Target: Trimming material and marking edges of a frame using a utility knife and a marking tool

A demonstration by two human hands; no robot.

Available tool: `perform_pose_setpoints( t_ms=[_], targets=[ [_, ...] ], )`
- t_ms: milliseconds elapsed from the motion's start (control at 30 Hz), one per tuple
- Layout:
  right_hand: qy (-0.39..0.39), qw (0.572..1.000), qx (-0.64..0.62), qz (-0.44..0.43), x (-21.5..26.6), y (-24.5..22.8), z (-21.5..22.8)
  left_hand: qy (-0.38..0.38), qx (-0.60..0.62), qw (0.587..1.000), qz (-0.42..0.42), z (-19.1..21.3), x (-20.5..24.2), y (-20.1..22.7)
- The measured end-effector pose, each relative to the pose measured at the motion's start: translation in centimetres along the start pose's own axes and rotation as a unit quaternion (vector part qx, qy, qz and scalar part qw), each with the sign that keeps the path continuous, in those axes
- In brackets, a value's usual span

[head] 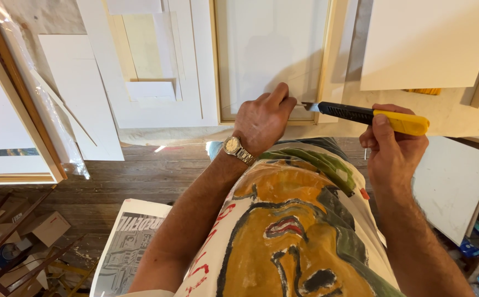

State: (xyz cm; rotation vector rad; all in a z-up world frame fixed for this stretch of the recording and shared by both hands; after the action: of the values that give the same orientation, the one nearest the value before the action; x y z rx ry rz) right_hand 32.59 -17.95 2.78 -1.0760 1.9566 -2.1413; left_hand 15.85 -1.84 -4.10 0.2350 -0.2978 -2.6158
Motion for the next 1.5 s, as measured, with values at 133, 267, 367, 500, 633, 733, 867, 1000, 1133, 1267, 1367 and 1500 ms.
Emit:
perform_pose_setpoints(
  t_ms=[133, 267, 367, 500, 633, 733, 867, 1000, 1133, 1267, 1367, 1500],
  targets=[
    [0.020, 0.996, -0.092, -0.005, -0.4, 0.5, 1.1, -0.027, 0.068, 0.997, 0.020, 1.9, -0.6, 0.0],
    [-0.007, 0.986, -0.146, 0.079, -1.0, -2.2, 1.8, -0.001, 0.173, 0.978, 0.113, 5.6, -1.1, 0.4],
    [-0.087, 0.984, -0.098, 0.121, -0.6, -5.5, -0.1, -0.059, 0.344, 0.917, 0.191, 8.5, -1.0, 0.3],
    [-0.192, 0.970, 0.145, -0.043, 0.4, -6.7, -3.7, -0.041, 0.333, 0.934, 0.123, 11.0, -0.9, 1.1],
    [-0.202, 0.948, 0.246, 0.012, 2.2, -5.4, -6.4, -0.002, 0.348, 0.928, 0.132, 11.1, 0.4, 1.4],
    [-0.168, 0.960, 0.223, 0.018, 3.0, -6.1, -8.2, -0.038, 0.437, 0.882, 0.173, 13.4, 1.3, 0.4],
    [-0.161, 0.972, 0.165, 0.037, 4.5, -6.5, -9.7, -0.110, 0.458, 0.866, 0.169, 16.2, 2.7, -2.1],
    [-0.148, 0.979, 0.127, 0.065, 6.0, -6.8, -11.6, -0.139, 0.468, 0.862, 0.137, 17.9, 4.4, -4.4],
    [-0.159, 0.984, 0.065, 0.037, 7.8, -6.8, -14.0, -0.108, 0.496, 0.857, 0.091, 18.4, 5.6, -6.3],
    [-0.164, 0.986, 0.013, 0.004, 8.9, -4.8, -15.6, -0.065, 0.593, 0.800, 0.056, 18.5, 6.4, -7.0],
    [-0.161, 0.981, -0.089, -0.057, 9.5, -1.8, -16.4, -0.026, 0.684, 0.726, 0.066, 18.7, 6.5, -6.7],
    [-0.188, 0.976, -0.085, -0.070, 11.0, -3.8, -17.9, 0.014, 0.792, 0.587, 0.167, 16.4, 7.0, -7.0]
  ],
)
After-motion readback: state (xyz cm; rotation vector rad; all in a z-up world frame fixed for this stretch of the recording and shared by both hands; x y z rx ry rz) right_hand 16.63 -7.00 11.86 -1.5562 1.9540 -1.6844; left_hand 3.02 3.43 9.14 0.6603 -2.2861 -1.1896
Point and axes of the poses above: each hand's wrist, its own x-axis away from the middle knuckle, its own z-axis out of the back of the hand, y = z × x, the point moved 1 cm from there along -x, towards the middle knuckle, and after that the axes turned 13 degrees about -x, right-handed, at the moved point
